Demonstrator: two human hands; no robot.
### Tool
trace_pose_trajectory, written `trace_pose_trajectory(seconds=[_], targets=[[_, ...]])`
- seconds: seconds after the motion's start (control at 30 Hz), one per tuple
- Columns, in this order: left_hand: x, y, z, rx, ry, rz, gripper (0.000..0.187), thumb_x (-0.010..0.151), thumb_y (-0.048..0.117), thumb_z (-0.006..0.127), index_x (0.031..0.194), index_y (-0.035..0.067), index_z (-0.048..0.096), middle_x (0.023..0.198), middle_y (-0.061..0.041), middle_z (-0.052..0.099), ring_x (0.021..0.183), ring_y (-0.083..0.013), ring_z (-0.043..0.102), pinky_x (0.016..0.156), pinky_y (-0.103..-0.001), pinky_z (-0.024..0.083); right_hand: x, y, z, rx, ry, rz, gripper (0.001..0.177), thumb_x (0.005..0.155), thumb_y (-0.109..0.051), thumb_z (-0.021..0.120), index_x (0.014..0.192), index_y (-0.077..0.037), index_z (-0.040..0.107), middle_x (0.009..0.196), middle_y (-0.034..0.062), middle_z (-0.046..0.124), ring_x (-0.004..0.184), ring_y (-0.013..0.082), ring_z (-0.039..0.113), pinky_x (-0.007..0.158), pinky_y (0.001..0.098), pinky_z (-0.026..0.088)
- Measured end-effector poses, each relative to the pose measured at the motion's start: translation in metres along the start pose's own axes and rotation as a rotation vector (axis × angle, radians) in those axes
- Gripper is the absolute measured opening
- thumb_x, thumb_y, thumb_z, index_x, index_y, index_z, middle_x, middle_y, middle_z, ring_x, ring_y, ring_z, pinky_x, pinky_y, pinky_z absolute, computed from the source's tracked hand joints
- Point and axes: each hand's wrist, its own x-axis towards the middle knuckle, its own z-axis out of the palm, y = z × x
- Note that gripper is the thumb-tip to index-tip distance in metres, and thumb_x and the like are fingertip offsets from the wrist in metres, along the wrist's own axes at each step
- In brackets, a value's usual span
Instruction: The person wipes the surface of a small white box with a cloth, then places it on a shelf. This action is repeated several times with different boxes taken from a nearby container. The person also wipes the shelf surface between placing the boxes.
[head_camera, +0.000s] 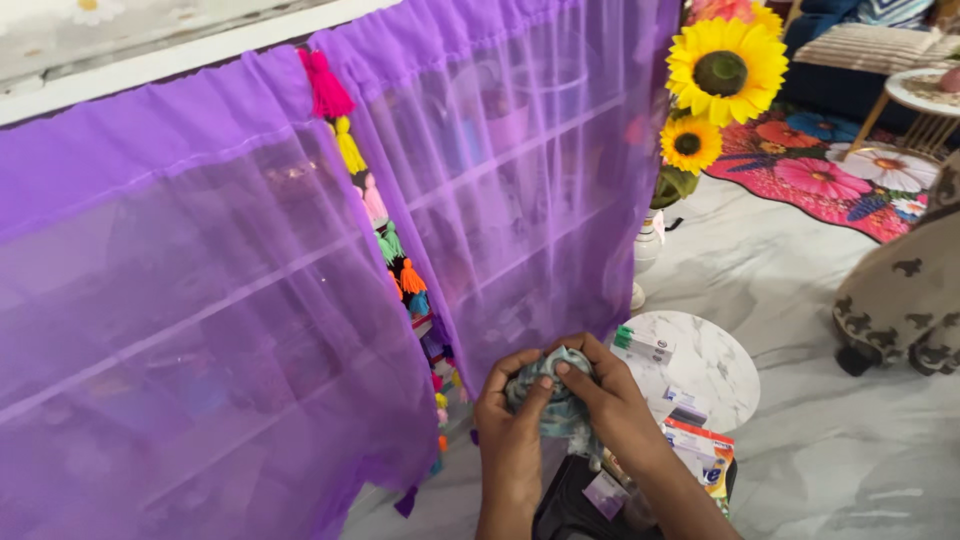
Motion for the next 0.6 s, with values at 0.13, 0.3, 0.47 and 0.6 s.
trace_pose_trajectory(seconds=[0.13,0.3,0.47,0.6], targets=[[-0.019,-0.005,0.004,-0.02,-0.003,-0.036,0.028,0.087,0.0,0.073,0.114,0.0,0.069,0.098,-0.004,0.069,0.087,-0.0094,0.064,0.078,-0.024,0.053,-0.019,0.002,-0.004,-0.039,0.022,0.021,0.015,0.097,-0.014,0.062,0.107,-0.003,0.067,0.09,0.0037,0.069,0.086,0.0103,0.063,0.078,0.0268,0.051],[-0.032,-0.007,0.01,0.052,0.0,-0.025,0.025,0.087,0.004,0.075,0.112,0.0,0.07,0.095,-0.003,0.068,0.085,-0.0088,0.062,0.076,-0.024,0.052,-0.035,-0.005,-0.016,-0.12,0.036,-0.005,0.016,0.097,-0.015,0.063,0.105,-0.002,0.068,0.086,0.0021,0.069,0.082,0.0081,0.061,0.075,0.0257,0.05],[-0.039,-0.006,0.018,0.101,0.042,0.01,0.022,0.088,0.01,0.076,0.108,0.0,0.072,0.091,-0.002,0.069,0.082,-0.0088,0.062,0.074,-0.024,0.052,-0.036,-0.018,-0.022,-0.112,-0.017,0.026,0.016,0.098,-0.017,0.064,0.103,-0.002,0.067,0.085,0.0016,0.068,0.08,0.0081,0.059,0.072,0.0266,0.049],[-0.039,-0.015,0.028,0.113,0.124,0.049,0.019,0.091,0.013,0.076,0.104,0.0,0.072,0.086,-0.002,0.067,0.078,-0.0095,0.059,0.07,-0.025,0.049,-0.036,-0.024,-0.032,-0.042,-0.145,0.035,0.019,0.101,-0.018,0.061,0.111,-0.002,0.065,0.091,0.0016,0.066,0.087,0.0077,0.059,0.078,0.026,0.049]])
